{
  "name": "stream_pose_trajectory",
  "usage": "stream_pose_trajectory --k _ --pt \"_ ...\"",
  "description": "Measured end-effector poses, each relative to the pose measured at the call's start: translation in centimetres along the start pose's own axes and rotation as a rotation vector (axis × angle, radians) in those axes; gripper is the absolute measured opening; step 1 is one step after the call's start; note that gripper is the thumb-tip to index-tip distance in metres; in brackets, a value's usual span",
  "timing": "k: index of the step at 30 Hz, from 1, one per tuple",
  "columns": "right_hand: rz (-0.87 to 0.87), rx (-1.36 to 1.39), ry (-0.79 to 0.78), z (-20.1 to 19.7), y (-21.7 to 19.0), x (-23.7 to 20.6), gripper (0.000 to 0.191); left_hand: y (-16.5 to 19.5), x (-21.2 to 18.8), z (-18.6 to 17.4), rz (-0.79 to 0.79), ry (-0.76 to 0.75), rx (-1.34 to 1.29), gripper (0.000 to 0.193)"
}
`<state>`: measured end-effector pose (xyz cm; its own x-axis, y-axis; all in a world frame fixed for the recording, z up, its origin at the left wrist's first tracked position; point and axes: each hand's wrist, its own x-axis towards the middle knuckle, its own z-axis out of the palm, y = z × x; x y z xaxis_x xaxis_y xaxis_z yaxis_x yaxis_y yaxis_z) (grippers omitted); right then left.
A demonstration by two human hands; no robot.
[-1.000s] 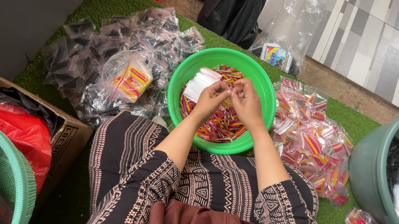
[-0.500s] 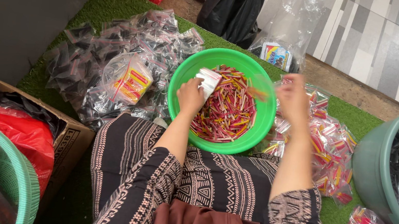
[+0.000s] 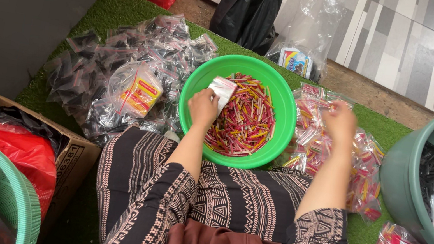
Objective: The person sits on a green mat and repeatedly picks up small clear plastic bags and colorful candy sticks from a green basin. They place the candy into the bags and set the filled bags aside on the mat. The process is repeated continuously throughout the clip.
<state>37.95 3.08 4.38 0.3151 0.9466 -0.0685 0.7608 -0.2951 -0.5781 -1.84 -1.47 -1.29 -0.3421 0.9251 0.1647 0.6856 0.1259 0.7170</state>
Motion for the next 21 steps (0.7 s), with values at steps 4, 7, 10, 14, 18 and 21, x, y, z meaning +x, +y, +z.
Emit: stream_pose_trajectory --k 4,7,10,14,18,21 --pt "-0.216 0.137 -0.268 6.3 -5.0 -2.6 0.045 1.6 0.4 1.3 -0.137 -0.267 -0.812 0.016" --pt "-0.355 0.269 -0.450 10.5 -8.2 -5.0 0.046 2.5 0.3 1.6 -0.195 -0.479 -1.186 0.014" --pt "-0.214 0.465 -0.705 12.0 -9.5 -6.2 0.039 3.0 0.1 1.1 -0.191 -0.526 -1.223 0.012" --pt "-0.060 0.833 -0.910 11.6 -9.5 -6.4 0.031 2.7 0.3 1.1 -0.298 -0.497 -1.225 0.014" --pt "-0.250 0.642 -0.810 11.7 -9.4 -6.8 0.017 2.5 0.2 1.8 -0.228 -0.447 -1.228 0.016" --pt "-0.267 0.674 -0.727 12.3 -9.4 -7.0 0.015 3.0 -0.7 1.6 0.035 -0.083 -0.880 0.022"
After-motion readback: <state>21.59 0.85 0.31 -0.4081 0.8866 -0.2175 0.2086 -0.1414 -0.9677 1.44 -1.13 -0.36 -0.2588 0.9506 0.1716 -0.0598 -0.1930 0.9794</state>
